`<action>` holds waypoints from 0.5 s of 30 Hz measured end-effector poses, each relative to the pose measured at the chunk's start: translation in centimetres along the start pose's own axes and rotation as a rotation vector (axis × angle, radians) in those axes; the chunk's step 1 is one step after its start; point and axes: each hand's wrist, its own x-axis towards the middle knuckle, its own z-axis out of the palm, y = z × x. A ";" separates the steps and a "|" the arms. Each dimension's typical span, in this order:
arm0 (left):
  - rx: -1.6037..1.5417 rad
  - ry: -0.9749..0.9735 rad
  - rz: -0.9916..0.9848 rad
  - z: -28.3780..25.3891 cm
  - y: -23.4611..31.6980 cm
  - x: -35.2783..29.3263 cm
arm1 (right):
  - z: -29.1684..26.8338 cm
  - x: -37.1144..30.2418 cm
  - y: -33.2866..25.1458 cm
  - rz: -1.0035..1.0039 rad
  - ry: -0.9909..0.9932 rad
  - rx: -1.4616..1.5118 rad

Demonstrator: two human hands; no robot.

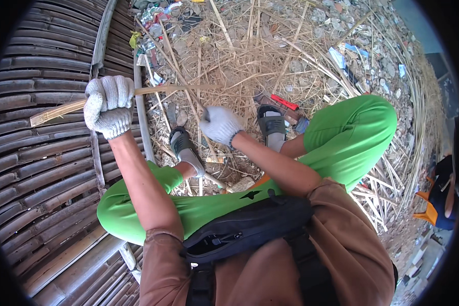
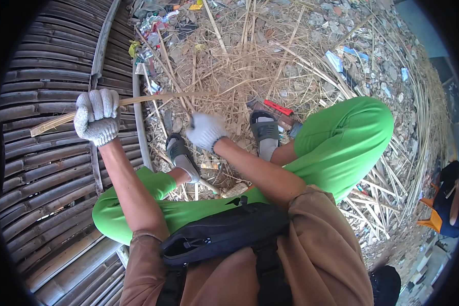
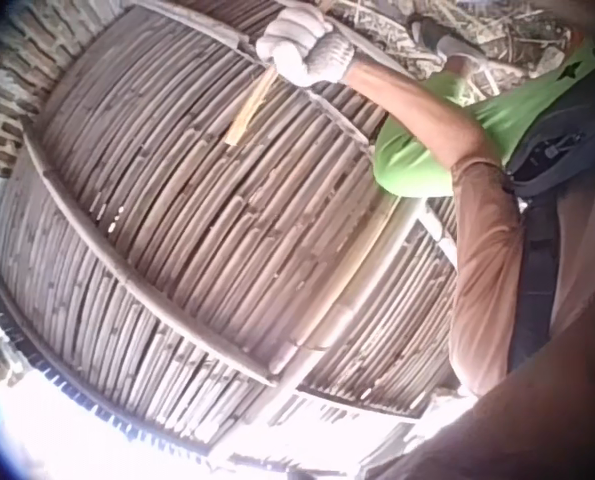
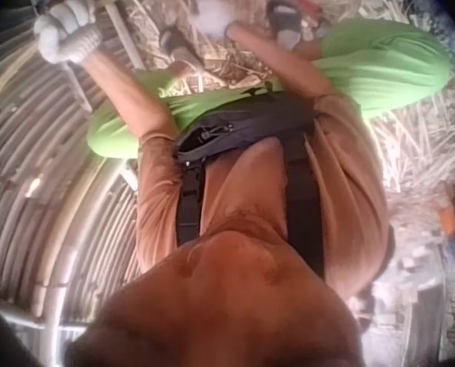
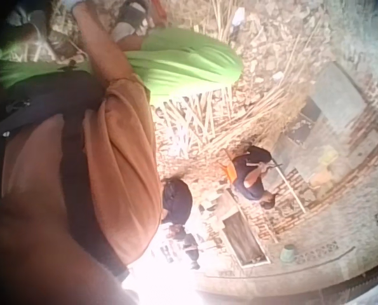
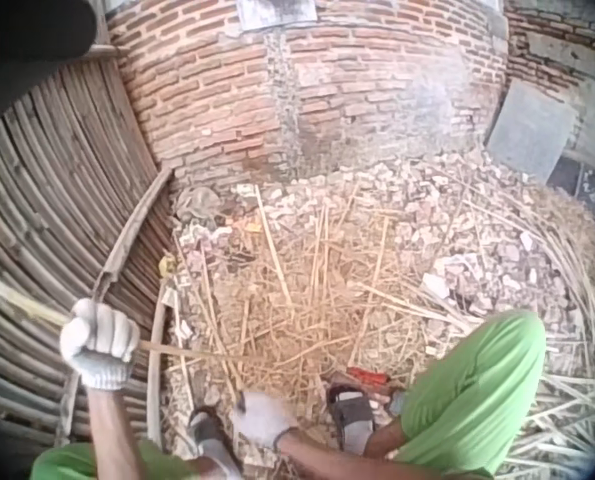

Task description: The person strips layers from thin bamboo sticks by hand using a small blade.

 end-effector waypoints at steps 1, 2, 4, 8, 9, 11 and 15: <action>0.013 -0.008 -0.019 -0.3 0.5 -0.3 | -0.5 -0.7 -2.0 0.004 -0.015 0.010; 0.012 -0.020 -0.027 -0.4 0.6 -0.1 | -1.5 -1.0 -3.6 -0.082 0.039 0.014; 0.013 -0.040 -0.041 -0.3 1.0 -0.5 | -0.4 -1.0 -2.9 -0.124 0.080 -0.009; -0.074 -0.093 -0.029 -0.7 -1.0 0.8 | 2.3 0.0 14.3 0.266 -0.172 -0.052; -0.099 -0.117 -0.027 -0.5 -1.2 0.8 | 2.3 0.9 14.6 0.266 -0.154 -0.054; -0.107 -0.079 -0.023 -0.8 -1.8 0.4 | 3.1 1.2 13.3 0.323 -0.130 -0.053; -0.097 -0.145 -0.093 -1.5 -0.3 0.2 | -0.5 -0.4 -0.2 -0.034 0.020 0.056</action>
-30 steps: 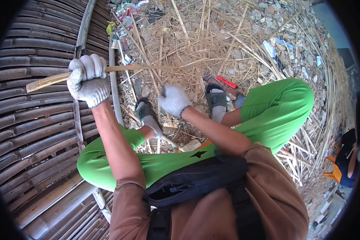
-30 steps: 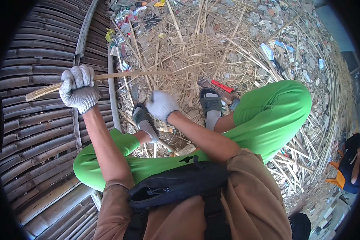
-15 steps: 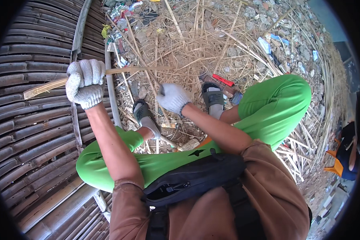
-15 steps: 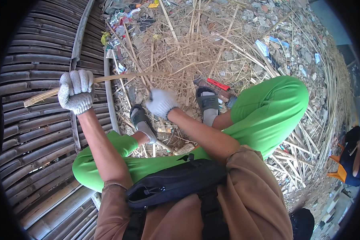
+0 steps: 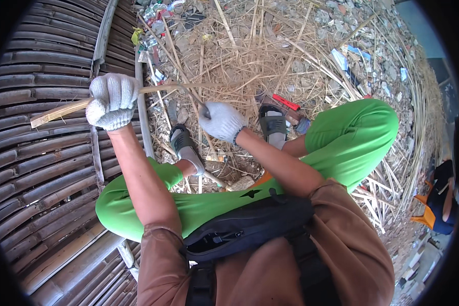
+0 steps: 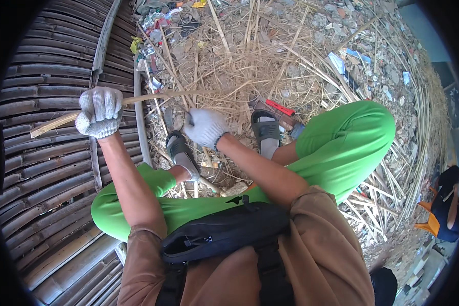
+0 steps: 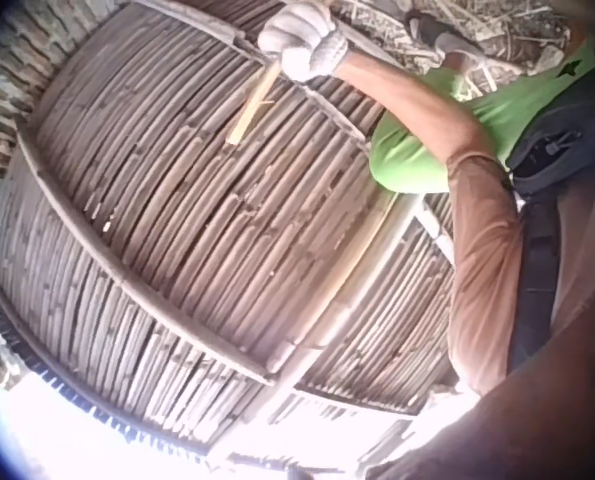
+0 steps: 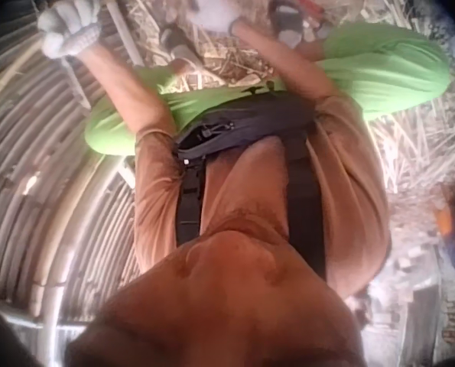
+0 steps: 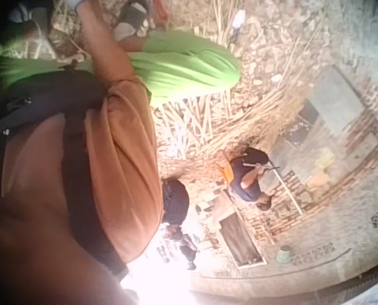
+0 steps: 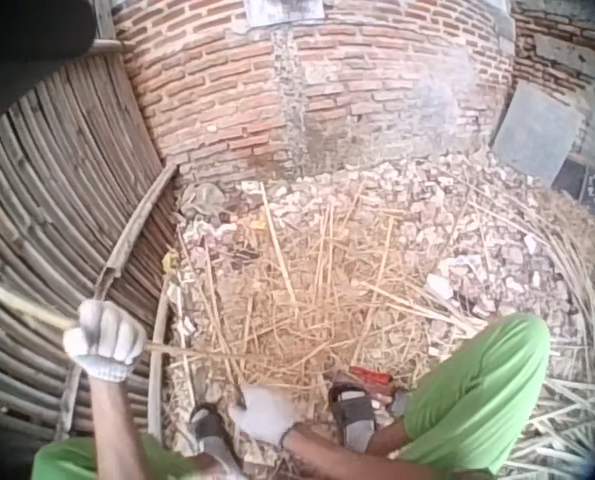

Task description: The person strips layers from thin bamboo sticks by hand using a small blade.

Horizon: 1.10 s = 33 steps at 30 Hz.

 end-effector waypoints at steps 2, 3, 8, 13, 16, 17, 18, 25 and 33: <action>0.030 -0.006 0.013 -0.2 0.9 -0.6 | -0.7 -1.3 -3.8 -0.195 0.061 -0.036; 0.025 -0.015 0.016 -0.2 0.8 -0.4 | 0.2 -1.2 -1.9 -0.187 0.085 -0.074; -0.035 -0.085 0.040 -0.8 -0.5 -1.0 | 1.3 -0.2 6.6 0.036 0.054 -0.153; -0.052 -0.058 0.099 -1.1 -0.4 -1.4 | -0.2 -1.7 0.6 -0.060 0.010 -0.097; -0.027 -0.017 0.052 0.3 0.8 -3.0 | -0.9 -3.3 -5.0 -0.203 -0.002 -0.131; -0.018 -0.026 0.030 0.9 0.8 -2.9 | -0.7 -3.4 -4.6 -0.148 -0.011 -0.136; -0.011 -0.049 0.016 1.3 0.8 -2.2 | -0.9 -3.0 -3.9 -0.093 -0.005 -0.148; -0.075 -0.061 0.016 1.5 -1.3 -0.8 | -0.9 0.1 4.6 0.227 -0.157 -0.174; -0.070 -0.118 -0.003 0.9 -0.4 0.1 | 2.2 0.1 6.2 0.036 0.092 -0.119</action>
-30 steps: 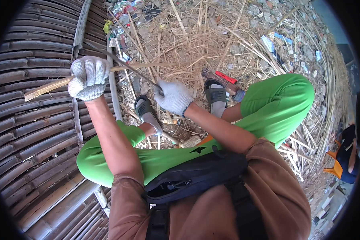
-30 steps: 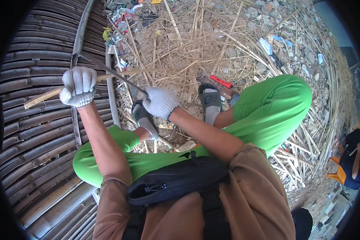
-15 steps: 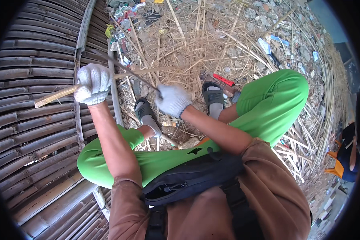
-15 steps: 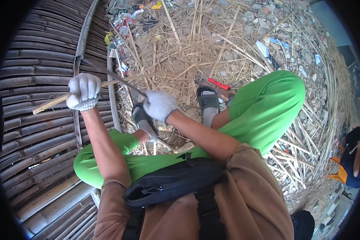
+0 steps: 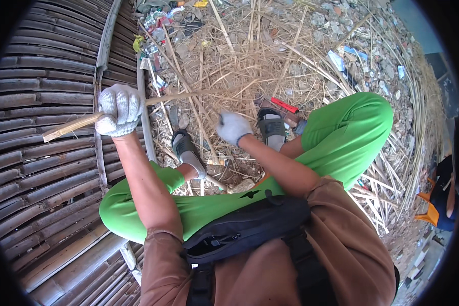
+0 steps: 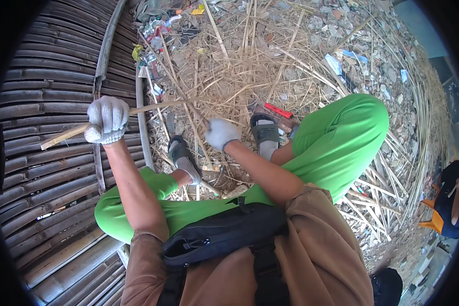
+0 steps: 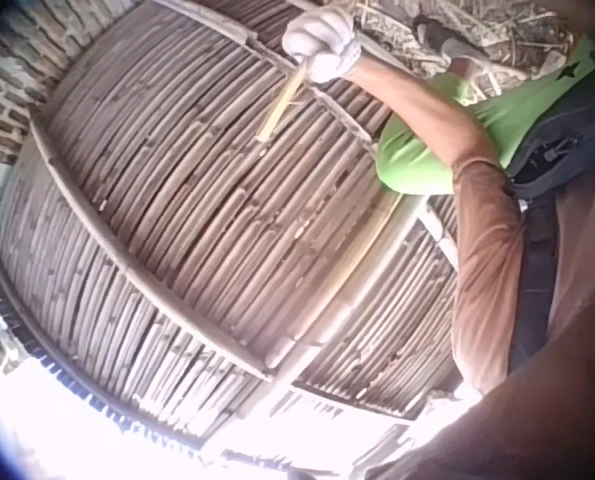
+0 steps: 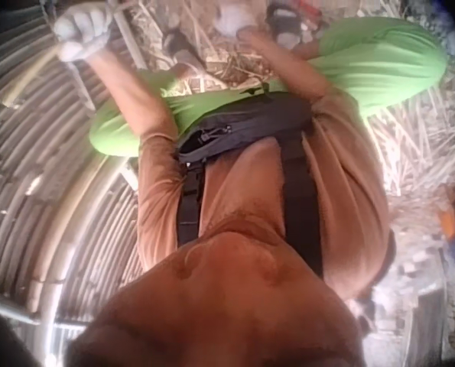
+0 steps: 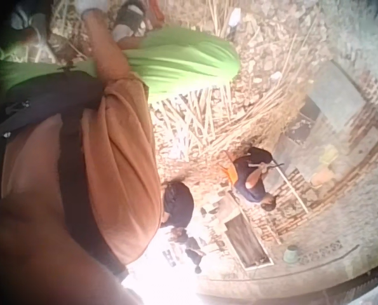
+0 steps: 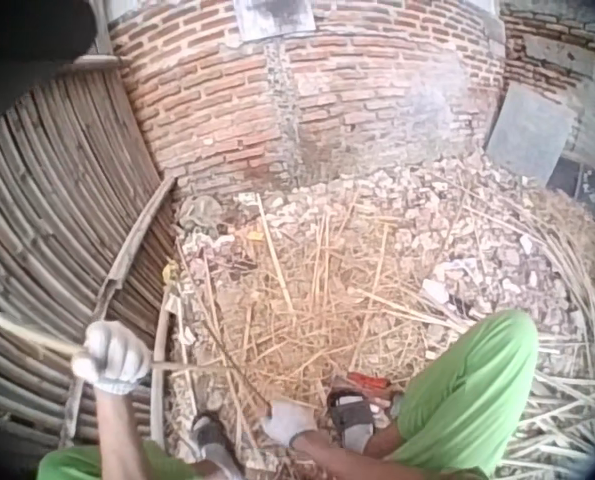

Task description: The person strips layers from thin bamboo sticks by hand using a small blade.

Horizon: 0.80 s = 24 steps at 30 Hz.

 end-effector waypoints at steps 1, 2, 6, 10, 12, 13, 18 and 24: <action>-0.033 0.013 0.005 0.0 -0.7 0.1 | 0.4 0.1 5.6 0.116 -0.094 -0.002; -0.033 0.013 0.025 0.1 -0.9 0.2 | -1.1 0.1 7.2 0.225 -0.190 0.002; -0.016 0.016 0.047 -0.9 0.3 -1.4 | -1.3 1.6 0.6 0.221 -0.271 0.021; 0.013 0.053 0.024 -1.1 0.5 -1.3 | -0.8 0.7 -4.2 -0.023 -0.087 0.061; 0.033 0.048 0.029 -0.8 1.3 -1.4 | 0.3 -0.2 -3.2 -0.009 -0.032 0.034; 0.012 0.022 0.031 -0.6 0.5 -0.3 | 1.8 0.3 2.2 0.153 -0.092 -0.017; 0.017 0.110 0.104 -0.4 -1.7 1.9 | 0.0 2.1 8.1 0.312 -0.352 -0.123; 0.286 0.407 0.197 -0.9 -2.2 0.4 | -6.2 0.3 -10.1 -0.169 -0.084 0.151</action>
